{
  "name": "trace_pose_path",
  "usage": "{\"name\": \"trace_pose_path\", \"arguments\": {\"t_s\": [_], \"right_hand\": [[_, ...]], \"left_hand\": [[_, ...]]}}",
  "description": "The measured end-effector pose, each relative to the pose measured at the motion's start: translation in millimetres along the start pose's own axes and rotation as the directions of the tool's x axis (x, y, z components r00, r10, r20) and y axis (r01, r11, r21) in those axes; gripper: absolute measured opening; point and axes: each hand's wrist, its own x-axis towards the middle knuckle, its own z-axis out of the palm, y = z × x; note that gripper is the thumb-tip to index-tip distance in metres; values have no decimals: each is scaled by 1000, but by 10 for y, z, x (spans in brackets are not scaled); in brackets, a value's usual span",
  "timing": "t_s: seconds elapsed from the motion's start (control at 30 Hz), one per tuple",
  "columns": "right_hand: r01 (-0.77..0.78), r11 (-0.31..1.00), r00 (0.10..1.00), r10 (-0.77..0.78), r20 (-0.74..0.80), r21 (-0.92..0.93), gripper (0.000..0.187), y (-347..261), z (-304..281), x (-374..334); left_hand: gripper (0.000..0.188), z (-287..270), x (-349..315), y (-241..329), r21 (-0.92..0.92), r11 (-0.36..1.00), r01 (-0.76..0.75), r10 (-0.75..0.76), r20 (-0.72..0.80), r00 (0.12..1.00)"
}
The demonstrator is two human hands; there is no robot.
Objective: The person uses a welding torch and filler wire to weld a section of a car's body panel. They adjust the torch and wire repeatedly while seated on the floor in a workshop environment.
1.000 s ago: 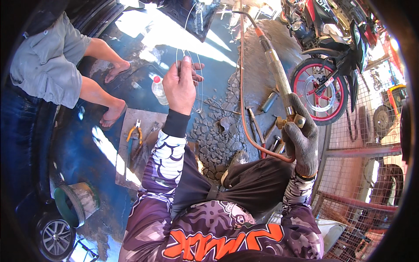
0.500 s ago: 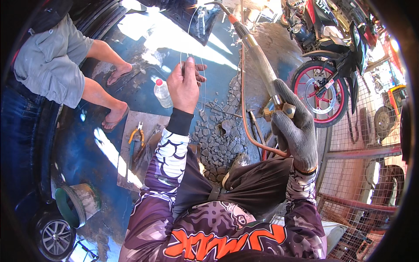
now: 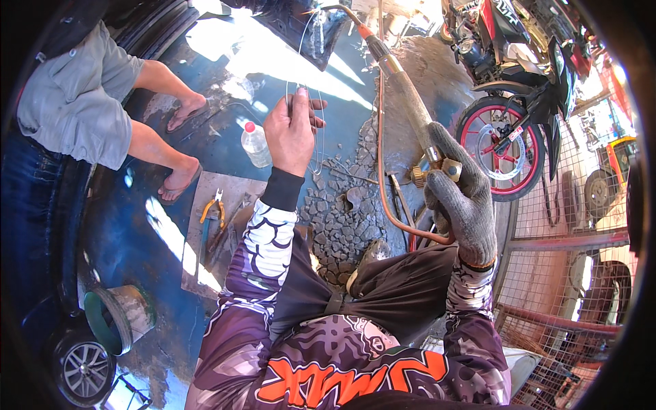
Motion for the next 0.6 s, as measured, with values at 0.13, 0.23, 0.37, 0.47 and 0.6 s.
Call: {"name": "trace_pose_path", "arguments": {"t_s": [0.13,0.23,0.37,0.47,0.6], "right_hand": [[-6,1000,1000,6,-2,11,62,-3,-17,12],[-3,999,1000,4,-20,34,62,-4,-13,4],[-38,999,999,38,-12,25,61,-19,-26,-3],[-60,998,998,60,-1,32,61,-22,-34,-4],[-8,999,1000,8,-12,40,60,10,7,-5]], "left_hand": [[43,6,1,-3,8,1000,11,-11,-7,1000],[43,5,2,-1,18,1000,17,-17,-5,1000],[44,-6,8,7,21,1000,23,-23,4,1000],[43,-7,4,8,25,1000,12,-13,3,1000],[43,-2,-12,3,3,1000,-2,2,2,1000]]}}
